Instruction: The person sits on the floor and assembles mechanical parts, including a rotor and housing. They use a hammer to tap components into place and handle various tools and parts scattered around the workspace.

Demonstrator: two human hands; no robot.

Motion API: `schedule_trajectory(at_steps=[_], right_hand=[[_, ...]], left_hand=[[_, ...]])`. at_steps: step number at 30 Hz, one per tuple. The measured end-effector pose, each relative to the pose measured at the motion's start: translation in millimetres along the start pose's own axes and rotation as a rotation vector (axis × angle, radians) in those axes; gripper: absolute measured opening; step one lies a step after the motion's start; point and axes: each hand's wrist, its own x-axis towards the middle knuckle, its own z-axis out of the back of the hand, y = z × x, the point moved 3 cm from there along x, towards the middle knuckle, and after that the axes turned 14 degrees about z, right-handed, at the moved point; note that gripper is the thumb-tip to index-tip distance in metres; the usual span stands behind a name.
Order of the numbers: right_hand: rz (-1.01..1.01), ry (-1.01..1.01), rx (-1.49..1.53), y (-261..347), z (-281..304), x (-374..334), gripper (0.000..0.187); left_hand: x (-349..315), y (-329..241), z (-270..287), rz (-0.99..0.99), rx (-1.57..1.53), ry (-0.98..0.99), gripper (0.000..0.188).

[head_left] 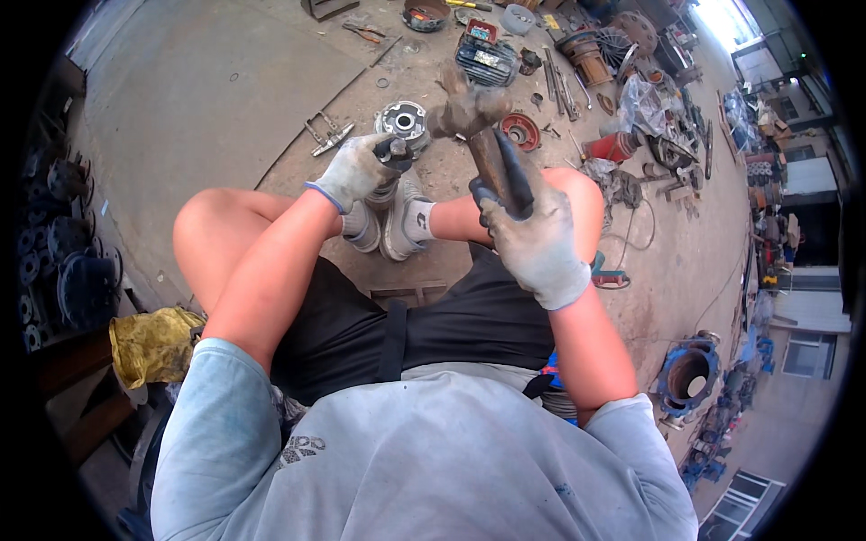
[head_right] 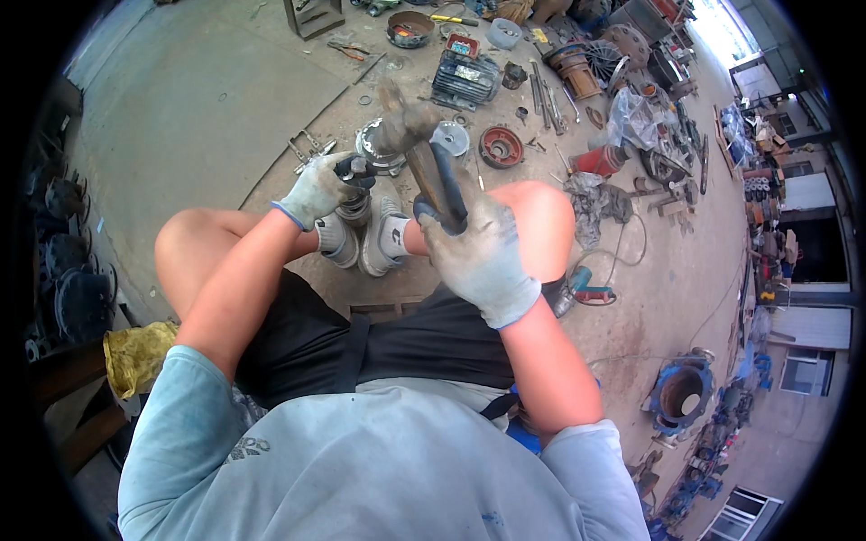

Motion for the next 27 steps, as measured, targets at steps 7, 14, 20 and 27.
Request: schedule_trajectory(at_steps=[7,14,20,27], right_hand=[[0.258,-0.249,0.160,47.1,10.2,20.8,0.065],[-0.073,0.405,-0.252,-53.8,-59.2,-10.4,0.062],[-0.137,0.128,0.085,-16.9,-34.2,-28.7,0.067],[-0.152,-0.063,0.248,7.1,-14.2,-21.8,0.054]], left_hand=[[1.9,12.0,0.0,0.051,0.059,0.006,0.028],[-2.3,2.5,2.1,0.002,0.104,-0.018,0.035],[-3.5,-8.1,6.2,0.081,-0.129,-0.038,0.036],[3.9,-14.8,61.9,0.030,-0.510,-0.089,0.027]])
